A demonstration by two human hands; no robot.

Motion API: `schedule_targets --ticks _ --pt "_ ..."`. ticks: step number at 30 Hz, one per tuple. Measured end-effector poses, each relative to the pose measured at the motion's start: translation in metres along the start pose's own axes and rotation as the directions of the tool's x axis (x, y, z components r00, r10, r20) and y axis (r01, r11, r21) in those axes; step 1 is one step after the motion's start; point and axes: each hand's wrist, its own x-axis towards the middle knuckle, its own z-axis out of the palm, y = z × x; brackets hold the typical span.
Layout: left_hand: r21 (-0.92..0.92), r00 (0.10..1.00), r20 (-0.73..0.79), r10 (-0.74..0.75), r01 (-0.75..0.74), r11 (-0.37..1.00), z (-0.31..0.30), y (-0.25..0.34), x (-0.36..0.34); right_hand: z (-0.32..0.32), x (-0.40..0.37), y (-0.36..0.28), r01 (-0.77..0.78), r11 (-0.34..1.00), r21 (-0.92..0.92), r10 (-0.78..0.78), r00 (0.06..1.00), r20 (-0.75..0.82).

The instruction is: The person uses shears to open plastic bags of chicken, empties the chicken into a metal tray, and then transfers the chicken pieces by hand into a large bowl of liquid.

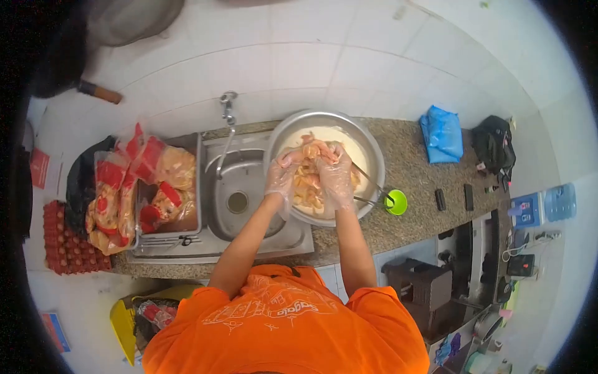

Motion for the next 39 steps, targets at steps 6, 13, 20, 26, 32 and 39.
schedule_targets --ticks 6,13,20,26,32,39 --pt "-0.307 0.853 0.033 -0.522 0.505 0.806 0.045 -0.004 0.001 -0.087 0.020 0.034 -0.108 0.994 -0.001 0.108 0.994 0.036" --pt "0.444 0.938 0.318 -0.140 -0.017 0.896 0.073 0.037 0.008 -0.123 0.030 0.022 -0.400 0.897 0.189 0.350 0.903 0.248" --pt "0.092 0.644 0.562 -0.520 0.575 0.813 0.081 0.050 -0.007 -0.105 0.035 0.016 -0.365 0.684 0.631 0.246 0.930 0.272" --pt "-0.273 0.720 0.461 -0.519 0.671 0.689 0.067 0.025 -0.019 -0.104 0.035 0.039 -0.184 0.871 0.456 0.137 0.981 0.134" --pt "0.862 0.927 0.267 -0.263 -0.108 0.496 0.034 0.030 0.015 -0.119 0.023 -0.008 -0.163 0.984 0.072 0.148 0.974 0.173" --pt "0.148 0.864 0.383 -0.327 0.292 0.945 0.070 0.022 0.003 -0.105 -0.003 -0.013 -0.419 0.901 0.112 0.354 0.859 0.369"
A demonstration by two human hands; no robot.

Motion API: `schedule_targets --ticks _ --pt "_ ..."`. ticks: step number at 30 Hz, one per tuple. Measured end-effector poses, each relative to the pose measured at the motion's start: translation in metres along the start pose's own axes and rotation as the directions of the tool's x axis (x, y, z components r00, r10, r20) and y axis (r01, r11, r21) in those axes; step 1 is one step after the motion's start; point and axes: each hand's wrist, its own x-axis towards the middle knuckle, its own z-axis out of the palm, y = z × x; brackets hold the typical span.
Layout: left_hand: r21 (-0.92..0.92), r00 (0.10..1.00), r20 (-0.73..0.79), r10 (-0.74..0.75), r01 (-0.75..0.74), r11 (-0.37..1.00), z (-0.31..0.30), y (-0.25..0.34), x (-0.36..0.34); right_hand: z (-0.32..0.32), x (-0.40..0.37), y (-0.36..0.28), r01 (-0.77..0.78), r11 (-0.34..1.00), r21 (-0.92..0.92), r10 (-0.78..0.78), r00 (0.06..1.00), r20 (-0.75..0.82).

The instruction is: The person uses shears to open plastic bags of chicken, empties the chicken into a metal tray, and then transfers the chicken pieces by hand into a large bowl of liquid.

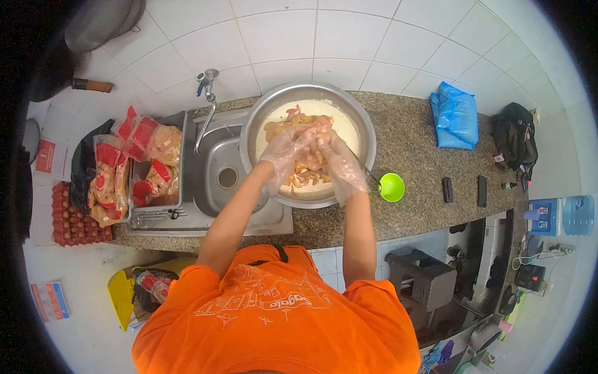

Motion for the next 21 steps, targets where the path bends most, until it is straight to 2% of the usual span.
schedule_targets --ticks 1,2,3,5,6,8,9,11,12,14,15,17,18,20,21 --pt "-0.075 1.000 0.004 -0.002 0.003 0.997 0.002 -0.006 0.002 0.006 0.002 0.005 0.039 0.999 -0.001 -0.039 0.998 0.048" --pt "-0.149 1.000 0.010 -0.004 0.005 0.989 0.001 -0.012 0.005 0.012 0.000 0.010 0.092 0.983 0.159 -0.100 0.994 0.040" --pt "-0.150 1.000 0.008 -0.002 0.004 0.989 0.000 -0.007 0.001 0.014 -0.005 0.006 0.092 0.983 0.157 -0.100 0.994 0.043" --pt "-0.210 0.995 0.049 -0.088 0.096 0.973 -0.008 0.004 -0.007 0.016 -0.009 0.000 0.044 0.975 0.218 -0.062 0.995 0.073" --pt "-0.209 0.995 0.048 -0.087 0.095 0.973 -0.012 0.008 -0.009 0.014 -0.007 0.004 0.045 0.975 0.218 -0.063 0.995 0.074" --pt "-0.067 0.986 0.147 -0.081 0.092 0.994 -0.018 0.013 -0.012 0.006 0.000 0.019 0.004 0.962 0.273 -0.023 0.997 0.068" --pt "-0.067 0.986 0.146 -0.081 0.091 0.994 -0.019 0.011 -0.011 0.005 0.003 0.022 0.004 0.962 0.273 -0.023 0.997 0.069" --pt "0.007 0.990 0.118 -0.082 0.082 0.997 -0.020 0.004 -0.009 0.004 0.010 0.029 0.106 0.987 0.117 -0.116 0.990 0.081" --pt "0.006 0.989 0.119 -0.082 0.082 0.997 -0.017 0.006 -0.010 0.004 0.014 0.033 0.106 0.988 0.117 -0.116 0.990 0.080" --pt "-0.011 0.998 -0.016 -0.067 0.067 0.998 -0.012 0.010 -0.012 0.003 0.021 0.042 0.206 0.978 -0.030 -0.205 0.978 0.045" --pt "-0.012 0.998 -0.014 -0.067 0.066 0.998 -0.011 0.008 -0.011 0.006 0.019 0.040 0.206 0.978 -0.031 -0.205 0.978 0.043" --pt "-0.249 0.982 -0.019 -0.187 0.177 0.952 -0.011 0.002 -0.005 0.011 0.015 0.033 0.192 0.981 0.011 -0.192 0.981 -0.007" --pt "-0.251 0.982 -0.021 -0.185 0.174 0.952 -0.014 -0.003 0.000 0.011 0.014 0.028 0.193 0.981 0.009 -0.193 0.981 -0.004" --pt "-0.208 0.992 -0.063 -0.113 0.098 0.973 -0.024 -0.012 0.012 0.007 0.017 0.020 0.059 0.997 0.048 -0.056 0.997 -0.062" --pt "-0.211 0.991 -0.071 -0.116 0.098 0.973 -0.030 -0.002 0.011 0.001 0.029 0.025 0.054 0.997 0.047 -0.051 0.997 -0.055"
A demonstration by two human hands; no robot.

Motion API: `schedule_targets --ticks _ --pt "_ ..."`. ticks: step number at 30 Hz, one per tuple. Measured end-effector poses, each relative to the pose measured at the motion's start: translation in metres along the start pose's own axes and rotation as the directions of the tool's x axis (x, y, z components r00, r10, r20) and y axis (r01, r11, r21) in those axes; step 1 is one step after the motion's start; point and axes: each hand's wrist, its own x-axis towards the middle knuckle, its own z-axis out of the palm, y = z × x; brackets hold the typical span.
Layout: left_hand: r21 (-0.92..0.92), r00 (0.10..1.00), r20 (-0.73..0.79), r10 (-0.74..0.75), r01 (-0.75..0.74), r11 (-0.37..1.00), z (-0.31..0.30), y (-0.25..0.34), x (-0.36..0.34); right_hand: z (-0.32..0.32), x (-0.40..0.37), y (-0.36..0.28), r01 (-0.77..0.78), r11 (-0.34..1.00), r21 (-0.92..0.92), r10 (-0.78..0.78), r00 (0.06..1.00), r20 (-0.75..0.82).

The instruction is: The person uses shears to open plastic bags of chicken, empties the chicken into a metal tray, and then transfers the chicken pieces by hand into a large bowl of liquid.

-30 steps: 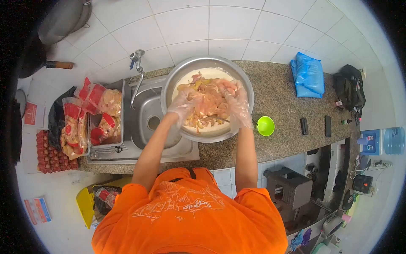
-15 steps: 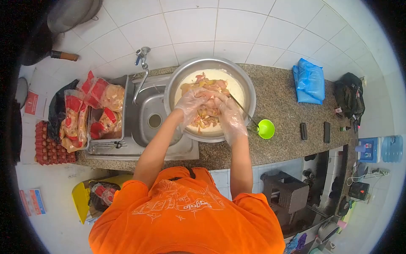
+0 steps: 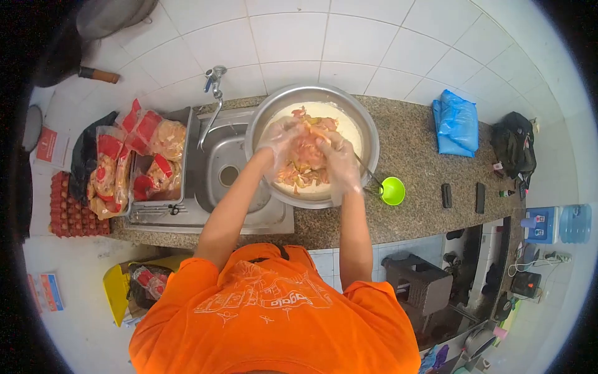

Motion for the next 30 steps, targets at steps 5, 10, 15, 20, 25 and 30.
schedule_targets --ticks 5,10,15,20,25,30 --pt "0.551 0.867 -0.493 0.076 0.244 0.798 -0.070 0.003 -0.010 -0.040 0.042 0.028 0.050 0.365 -0.930 -0.533 0.830 -0.165" --pt "0.548 0.855 -0.477 0.202 0.110 0.829 -0.120 0.006 -0.126 -0.045 0.027 0.028 0.148 0.607 -0.780 -0.406 0.902 -0.145" --pt "0.241 0.786 -0.612 0.091 0.076 0.967 -0.185 -0.037 -0.211 0.020 -0.002 0.000 0.228 0.761 -0.607 -0.339 0.938 -0.071" --pt "0.257 0.572 -0.803 0.166 0.082 0.963 -0.253 -0.045 -0.263 0.128 -0.010 0.007 0.303 0.866 -0.398 -0.287 0.953 0.100" --pt "0.485 0.235 -0.875 0.424 0.414 0.770 -0.325 -0.016 -0.287 0.266 -0.007 0.058 0.280 0.861 -0.425 -0.096 0.909 0.405" --pt "0.651 0.248 -0.756 0.605 0.377 0.659 -0.406 -0.002 -0.309 0.433 0.022 0.148 0.671 0.630 -0.391 -0.212 0.633 0.745"
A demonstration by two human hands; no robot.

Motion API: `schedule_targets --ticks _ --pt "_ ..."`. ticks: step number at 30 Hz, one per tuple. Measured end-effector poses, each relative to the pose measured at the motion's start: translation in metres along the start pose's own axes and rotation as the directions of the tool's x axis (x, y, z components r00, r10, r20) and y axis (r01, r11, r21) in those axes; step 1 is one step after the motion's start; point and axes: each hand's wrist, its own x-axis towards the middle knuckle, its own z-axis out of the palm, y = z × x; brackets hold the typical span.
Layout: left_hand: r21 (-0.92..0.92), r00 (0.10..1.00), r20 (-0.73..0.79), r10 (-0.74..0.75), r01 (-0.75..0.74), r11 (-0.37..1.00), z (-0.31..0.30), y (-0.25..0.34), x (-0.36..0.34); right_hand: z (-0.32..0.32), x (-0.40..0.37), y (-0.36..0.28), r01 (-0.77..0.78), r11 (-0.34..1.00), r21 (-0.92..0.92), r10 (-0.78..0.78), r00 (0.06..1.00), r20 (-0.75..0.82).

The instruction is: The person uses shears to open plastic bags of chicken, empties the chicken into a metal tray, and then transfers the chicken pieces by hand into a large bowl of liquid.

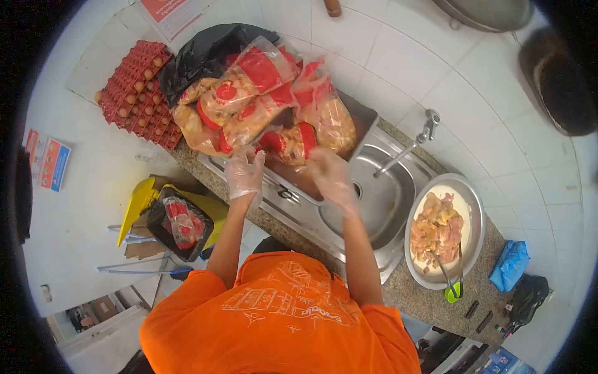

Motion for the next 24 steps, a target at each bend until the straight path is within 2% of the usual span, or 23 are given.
schedule_targets --ticks 1,3,5,6,7,8,9,10,11,12,14,15,16,18,19,20,21,22,23,24 --pt "-0.053 0.987 0.138 -0.079 0.087 0.995 -0.006 -0.004 0.007 0.023 0.027 -0.010 -0.014 0.998 -0.061 0.015 1.000 0.023" --pt "-0.043 0.988 0.150 -0.035 0.042 0.998 -0.011 -0.019 0.015 0.068 0.077 -0.013 -0.034 0.984 -0.173 0.047 0.996 0.072" --pt "-0.031 0.988 0.155 0.006 -0.002 1.000 -0.017 -0.026 0.019 0.110 0.107 0.022 -0.040 0.973 -0.229 0.064 0.993 0.100" --pt "-0.040 0.992 0.114 0.047 -0.043 0.998 -0.022 -0.025 0.018 0.130 0.117 0.040 -0.027 0.992 0.122 0.015 0.995 0.094" --pt "-0.046 0.994 0.071 0.089 -0.086 0.995 -0.025 -0.023 0.021 0.141 0.125 0.041 -0.005 0.888 0.460 -0.030 0.997 0.070" --pt "-0.044 0.994 0.069 0.089 -0.087 0.995 -0.027 -0.022 0.026 0.140 0.130 0.047 -0.004 0.887 0.461 -0.032 0.997 0.070" --pt "-0.067 0.983 0.081 0.162 -0.157 0.985 -0.028 -0.020 0.030 0.128 0.132 0.052 0.103 0.986 0.129 -0.125 0.976 0.181" --pt "-0.092 0.968 0.093 0.232 -0.223 0.970 -0.027 -0.015 0.031 0.119 0.131 0.054 0.240 0.949 -0.205 -0.168 0.934 0.315" --pt "-0.023 0.961 0.119 0.250 -0.249 0.968 -0.026 -0.004 0.035 0.103 0.123 0.025 0.123 0.992 0.000 -0.118 0.947 0.300" --pt "-0.027 0.962 0.122 0.245 -0.244 0.969 -0.022 0.007 0.039 0.088 0.122 0.000 0.119 0.993 -0.003 -0.112 0.946 0.305" --pt "0.162 0.958 0.191 0.215 -0.246 0.956 -0.006 0.029 0.046 0.061 0.113 -0.027 0.187 0.979 0.078 -0.200 0.956 0.214" --pt "0.208 0.956 0.193 0.223 -0.262 0.942 0.019 0.026 0.046 0.054 0.110 -0.004 0.251 0.916 -0.312 -0.194 0.960 0.201" --pt "0.196 0.952 0.204 0.227 -0.267 0.943 0.018 0.035 0.051 0.038 0.105 -0.028 0.237 0.917 -0.321 -0.180 0.964 0.195" --pt "0.035 0.799 0.428 0.423 -0.482 0.875 0.012 0.050 0.067 0.000 0.107 -0.071 0.164 0.970 -0.181 -0.145 0.983 0.115" --pt "0.004 0.788 0.256 0.560 -0.580 0.815 0.017 0.056 0.073 -0.010 0.107 -0.066 0.333 0.898 -0.289 -0.337 0.941 0.038" --pt "0.001 0.781 0.249 0.573 -0.592 0.806 0.021 0.062 0.079 -0.022 0.104 -0.063 0.335 0.894 -0.296 -0.344 0.939 0.025" --pt "-0.194 0.840 0.314 0.442 -0.399 0.896 0.022 0.071 0.086 -0.035 0.103 -0.073 0.367 0.880 -0.303 -0.382 0.924 0.010" --pt "-0.361 0.859 0.406 0.313 -0.165 0.918 0.015 0.085 0.091 -0.046 0.101 -0.078 0.399 0.864 -0.307 -0.421 0.907 -0.004" --pt "-0.371 0.821 0.516 0.245 -0.043 0.927 0.005 0.099 0.094 -0.055 0.099 -0.071 0.435 0.860 -0.266 -0.458 0.888 -0.030" --pt "-0.371 0.823 0.508 0.255 -0.058 0.927 0.008 0.102 0.096 -0.065 0.097 -0.075 0.443 0.856 -0.268 -0.469 0.882 -0.038"
